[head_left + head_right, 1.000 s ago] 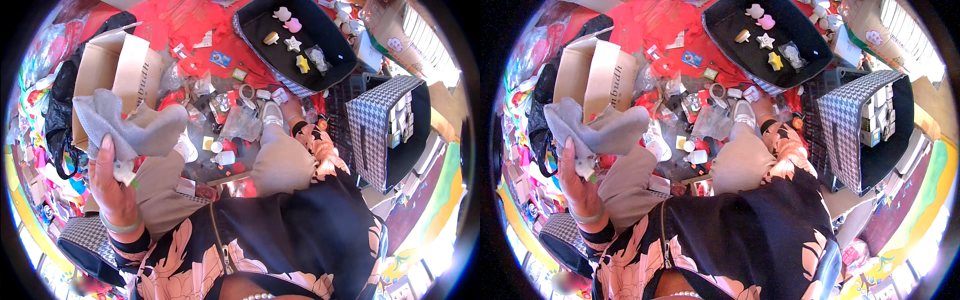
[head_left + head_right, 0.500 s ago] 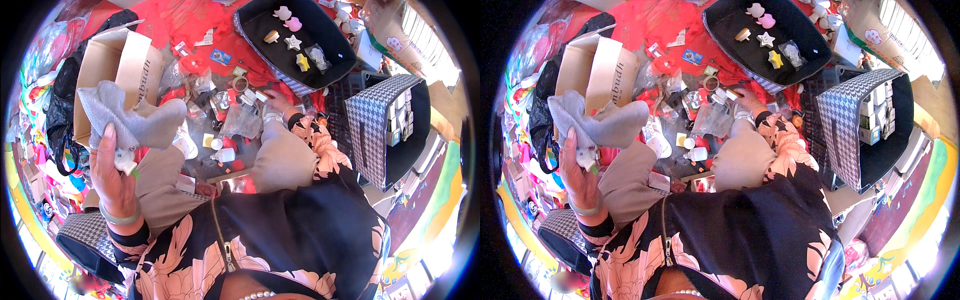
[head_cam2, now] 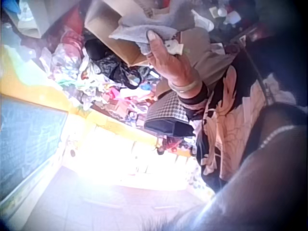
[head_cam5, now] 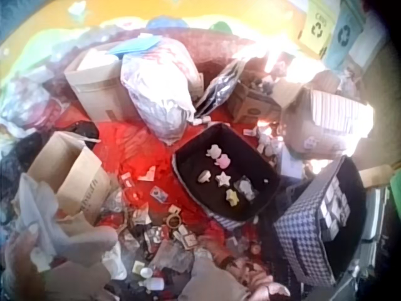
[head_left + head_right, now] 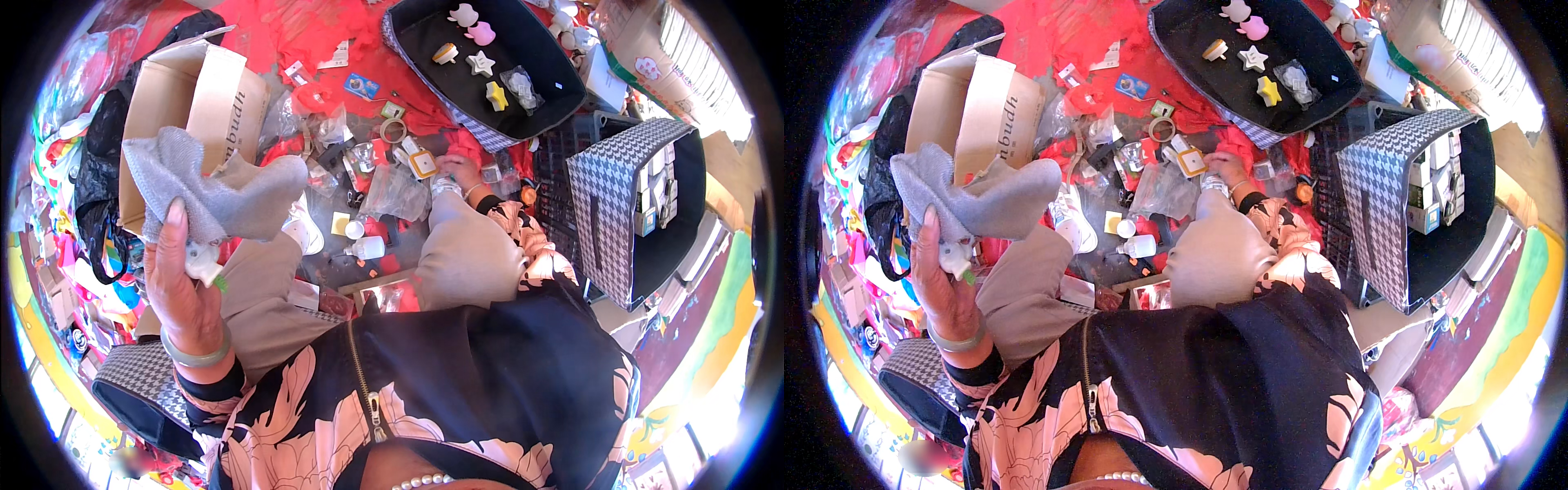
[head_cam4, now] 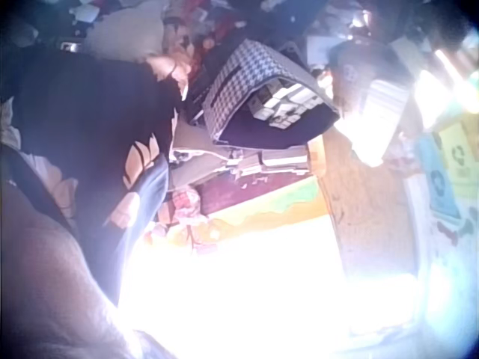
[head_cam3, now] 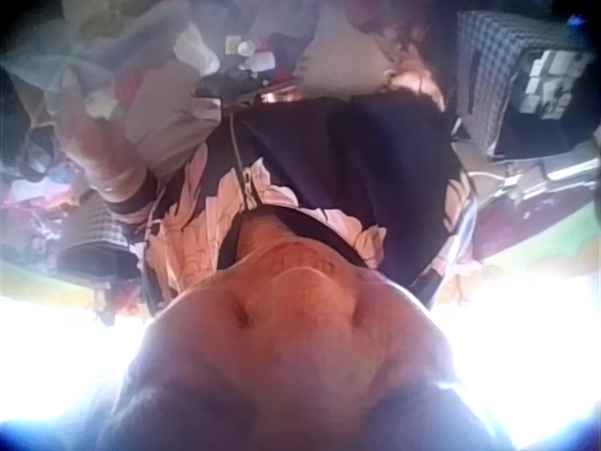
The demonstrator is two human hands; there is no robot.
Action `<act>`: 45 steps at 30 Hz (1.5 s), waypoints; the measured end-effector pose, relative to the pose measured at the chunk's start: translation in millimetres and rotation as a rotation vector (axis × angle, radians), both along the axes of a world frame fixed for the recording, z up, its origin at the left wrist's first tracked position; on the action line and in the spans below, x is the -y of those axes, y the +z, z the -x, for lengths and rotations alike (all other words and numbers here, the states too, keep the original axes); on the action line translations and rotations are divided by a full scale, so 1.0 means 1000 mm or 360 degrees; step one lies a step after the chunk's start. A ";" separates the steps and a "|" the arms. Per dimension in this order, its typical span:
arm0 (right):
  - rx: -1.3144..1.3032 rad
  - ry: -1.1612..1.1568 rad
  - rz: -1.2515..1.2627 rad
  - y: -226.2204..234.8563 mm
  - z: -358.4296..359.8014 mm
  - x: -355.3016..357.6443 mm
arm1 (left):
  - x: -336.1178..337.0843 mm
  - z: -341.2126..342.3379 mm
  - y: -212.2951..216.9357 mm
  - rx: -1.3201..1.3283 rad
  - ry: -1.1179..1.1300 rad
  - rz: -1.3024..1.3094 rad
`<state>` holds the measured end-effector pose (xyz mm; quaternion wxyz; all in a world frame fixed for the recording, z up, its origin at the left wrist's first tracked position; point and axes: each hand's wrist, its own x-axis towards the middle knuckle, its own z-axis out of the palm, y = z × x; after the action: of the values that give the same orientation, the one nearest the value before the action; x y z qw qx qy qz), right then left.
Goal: The person sorts various small manufactured parts from a pile on the floor by hand, wiping some components with a cloth and placing them into different baskets and cardboard boxes.
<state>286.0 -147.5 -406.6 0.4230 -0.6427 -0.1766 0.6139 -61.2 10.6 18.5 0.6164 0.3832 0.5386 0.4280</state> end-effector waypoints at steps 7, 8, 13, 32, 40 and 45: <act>0.1335 0.1083 0.0426 0.043 0.034 -0.049 | 0.001 -0.006 0.002 -0.0014 0.0010 -0.0001; 0.1394 0.1220 0.0419 0.049 0.040 -0.051 | 0.000 -0.005 0.000 0.0005 -0.0009 0.0002; -0.0226 0.0486 0.0170 0.044 0.012 -0.055 | -0.003 -0.003 -0.003 0.0063 -0.0053 -0.0029; -0.1071 0.0295 -0.0840 0.271 0.027 -0.085 | -0.004 -0.017 -0.021 0.0054 -0.0513 0.0318; -0.1023 0.0469 -0.1123 0.356 0.069 -0.098 | -0.006 -0.026 -0.027 0.0235 -0.0615 0.0491; 0.0513 0.0528 -0.1199 0.373 0.077 -0.088 | 0.003 -0.039 -0.013 0.0357 -0.0737 0.0447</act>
<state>209.0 -59.8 -34.0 0.4905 -0.4942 -0.5525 0.4582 -22.3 7.2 6.0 0.8003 0.3571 0.4193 0.2369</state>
